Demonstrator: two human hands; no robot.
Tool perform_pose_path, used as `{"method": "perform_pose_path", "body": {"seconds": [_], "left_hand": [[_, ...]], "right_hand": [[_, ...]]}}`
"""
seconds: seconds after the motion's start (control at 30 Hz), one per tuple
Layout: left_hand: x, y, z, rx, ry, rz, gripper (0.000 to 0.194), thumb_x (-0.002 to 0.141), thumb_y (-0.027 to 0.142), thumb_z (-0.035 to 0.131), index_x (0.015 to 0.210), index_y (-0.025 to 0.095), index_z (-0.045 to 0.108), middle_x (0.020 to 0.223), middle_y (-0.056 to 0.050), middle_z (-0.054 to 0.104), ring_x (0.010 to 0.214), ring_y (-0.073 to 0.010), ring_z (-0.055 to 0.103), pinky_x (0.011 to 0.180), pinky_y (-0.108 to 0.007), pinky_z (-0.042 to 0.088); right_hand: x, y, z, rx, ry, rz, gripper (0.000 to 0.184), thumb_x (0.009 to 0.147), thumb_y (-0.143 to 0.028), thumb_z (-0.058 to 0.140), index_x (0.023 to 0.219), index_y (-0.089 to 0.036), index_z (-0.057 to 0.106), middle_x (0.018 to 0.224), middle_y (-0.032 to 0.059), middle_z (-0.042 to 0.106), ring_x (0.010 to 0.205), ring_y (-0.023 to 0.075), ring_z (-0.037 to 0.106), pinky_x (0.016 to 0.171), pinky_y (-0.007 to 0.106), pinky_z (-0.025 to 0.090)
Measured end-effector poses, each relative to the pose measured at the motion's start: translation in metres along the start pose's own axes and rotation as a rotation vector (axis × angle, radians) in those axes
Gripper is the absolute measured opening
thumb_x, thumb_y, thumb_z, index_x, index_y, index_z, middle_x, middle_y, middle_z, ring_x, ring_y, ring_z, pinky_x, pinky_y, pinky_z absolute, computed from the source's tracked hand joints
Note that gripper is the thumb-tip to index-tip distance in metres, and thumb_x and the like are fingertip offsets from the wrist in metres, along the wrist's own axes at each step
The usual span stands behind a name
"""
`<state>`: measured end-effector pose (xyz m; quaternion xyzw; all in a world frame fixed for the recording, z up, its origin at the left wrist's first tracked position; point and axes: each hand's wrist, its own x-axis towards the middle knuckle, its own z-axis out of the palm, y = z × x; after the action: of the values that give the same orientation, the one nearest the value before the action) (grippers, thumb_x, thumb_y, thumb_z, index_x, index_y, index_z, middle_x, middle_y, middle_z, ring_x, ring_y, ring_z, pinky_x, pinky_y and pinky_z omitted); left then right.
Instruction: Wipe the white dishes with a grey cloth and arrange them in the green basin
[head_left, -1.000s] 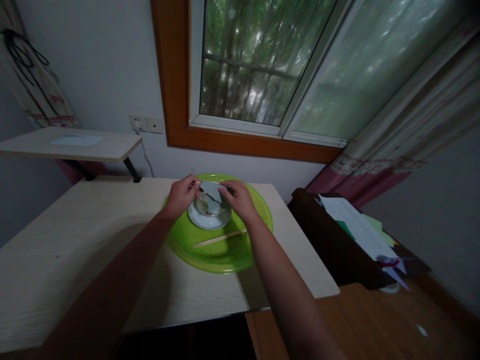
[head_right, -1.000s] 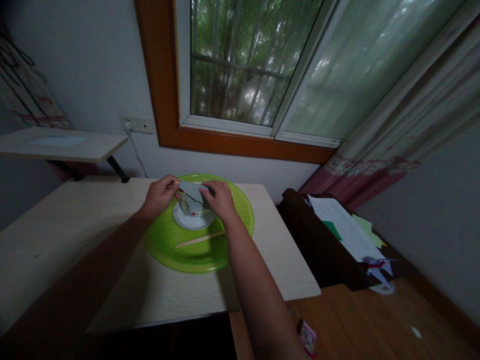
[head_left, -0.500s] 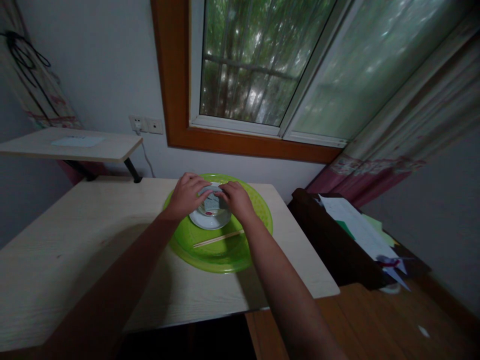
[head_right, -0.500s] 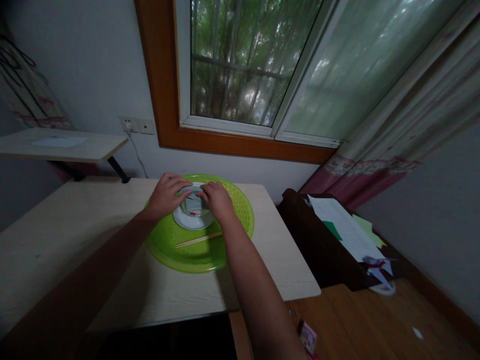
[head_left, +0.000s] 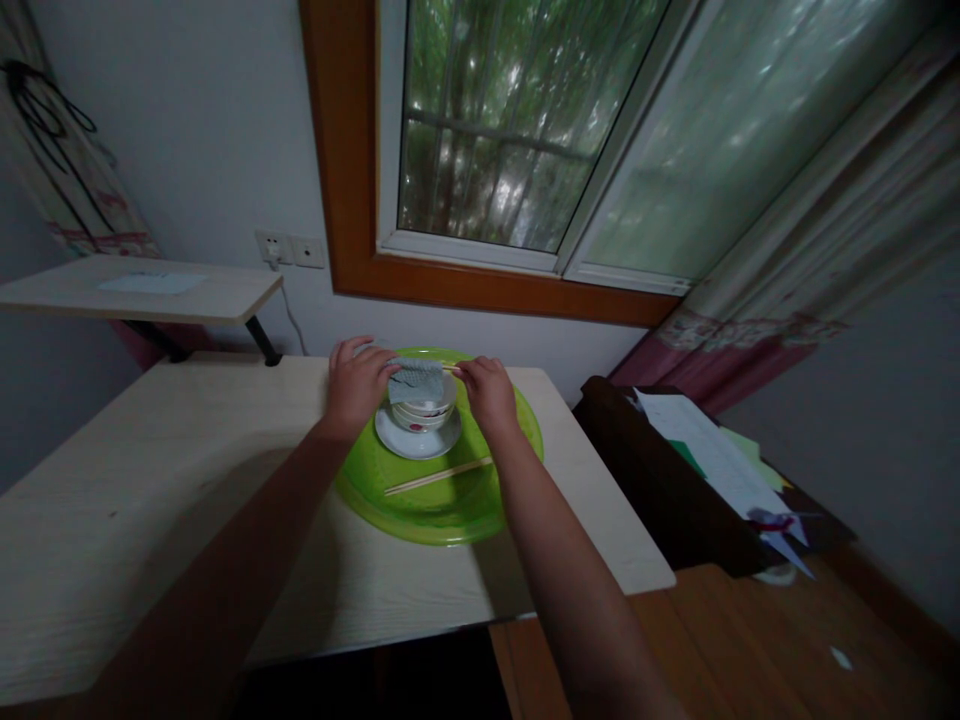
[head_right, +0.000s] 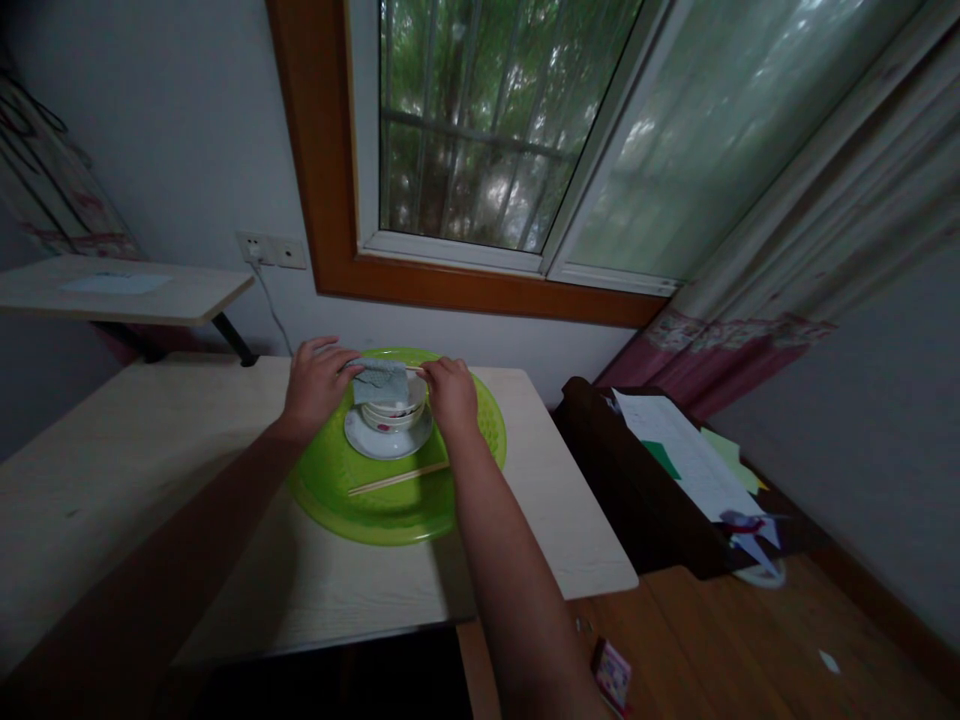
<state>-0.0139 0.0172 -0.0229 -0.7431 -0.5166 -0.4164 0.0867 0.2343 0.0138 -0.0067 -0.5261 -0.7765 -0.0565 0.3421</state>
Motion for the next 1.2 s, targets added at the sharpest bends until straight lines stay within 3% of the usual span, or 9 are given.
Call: {"method": "perform_pose_path", "body": {"seconds": [0.1,0.17,0.33,0.43,0.6,0.93,1.2], "left_hand": [[-0.003,0.009,-0.003,0.049,-0.042,0.123,0.027,0.095,0.035,0.064,0.118,0.028,0.075,0.119,-0.007,0.077,0.140,-0.0339,0.047,0.124,-0.068,0.010],[-0.004,0.015,-0.005,0.072,-0.068,0.202,0.031,0.095,0.036,0.065,0.124,0.029,0.073,0.122,-0.007,0.076,0.142,-0.0335,0.046,0.125,-0.069,0.004],[-0.004,0.021,-0.005,0.074,-0.080,0.338,0.038,0.096,0.038,0.064,0.131,0.025,0.070,0.122,-0.008,0.075,0.136,-0.0312,0.053,0.127,-0.063,0.014],[-0.004,0.019,-0.001,0.065,-0.097,0.392,0.029,0.098,0.035,0.061,0.121,0.024,0.074,0.114,-0.007,0.078,0.126,-0.0283,0.060,0.126,-0.058,0.023],[-0.003,0.016,0.001,0.066,-0.093,0.326,0.026,0.099,0.035,0.058,0.111,0.023,0.077,0.109,-0.008,0.078,0.107,-0.0254,0.067,0.120,-0.051,0.034],[-0.001,0.006,-0.003,0.077,-0.036,0.017,0.026,0.097,0.033,0.058,0.111,0.024,0.078,0.108,-0.009,0.077,0.105,-0.0299,0.063,0.097,-0.046,0.044],[0.000,0.000,0.000,0.056,-0.055,0.026,0.027,0.098,0.032,0.057,0.112,0.021,0.077,0.110,-0.009,0.077,0.105,-0.0293,0.063,0.096,-0.043,0.045]], "right_hand": [[-0.001,-0.006,-0.001,-0.058,-0.024,-0.039,0.021,0.101,-0.024,0.058,0.107,-0.021,0.078,0.100,0.0091,0.075,0.092,0.0252,0.059,0.084,0.035,0.043],[-0.002,-0.012,-0.001,-0.080,-0.045,-0.068,0.023,0.101,-0.022,0.057,0.111,-0.022,0.077,0.102,0.0090,0.074,0.094,0.0252,0.059,0.084,0.035,0.043],[-0.004,-0.022,0.002,-0.093,-0.088,-0.123,0.023,0.101,-0.024,0.056,0.110,-0.021,0.077,0.102,0.0080,0.073,0.095,0.0239,0.059,0.083,0.033,0.041],[-0.005,-0.027,0.004,-0.091,-0.117,-0.160,0.023,0.102,-0.025,0.055,0.110,-0.022,0.076,0.102,0.0060,0.073,0.095,0.0222,0.059,0.084,0.031,0.040],[-0.005,-0.025,0.004,-0.034,-0.061,-0.157,0.023,0.102,-0.028,0.055,0.108,-0.022,0.076,0.100,0.0061,0.072,0.095,0.0235,0.058,0.085,0.033,0.040],[-0.001,-0.002,0.001,0.180,0.213,0.077,0.022,0.101,-0.022,0.052,0.100,-0.021,0.074,0.099,0.0087,0.068,0.097,0.0254,0.057,0.088,0.036,0.044],[0.000,0.001,0.001,0.253,0.223,0.037,0.021,0.101,-0.023,0.053,0.098,-0.021,0.074,0.095,0.0076,0.068,0.094,0.0241,0.060,0.087,0.035,0.046]]}}
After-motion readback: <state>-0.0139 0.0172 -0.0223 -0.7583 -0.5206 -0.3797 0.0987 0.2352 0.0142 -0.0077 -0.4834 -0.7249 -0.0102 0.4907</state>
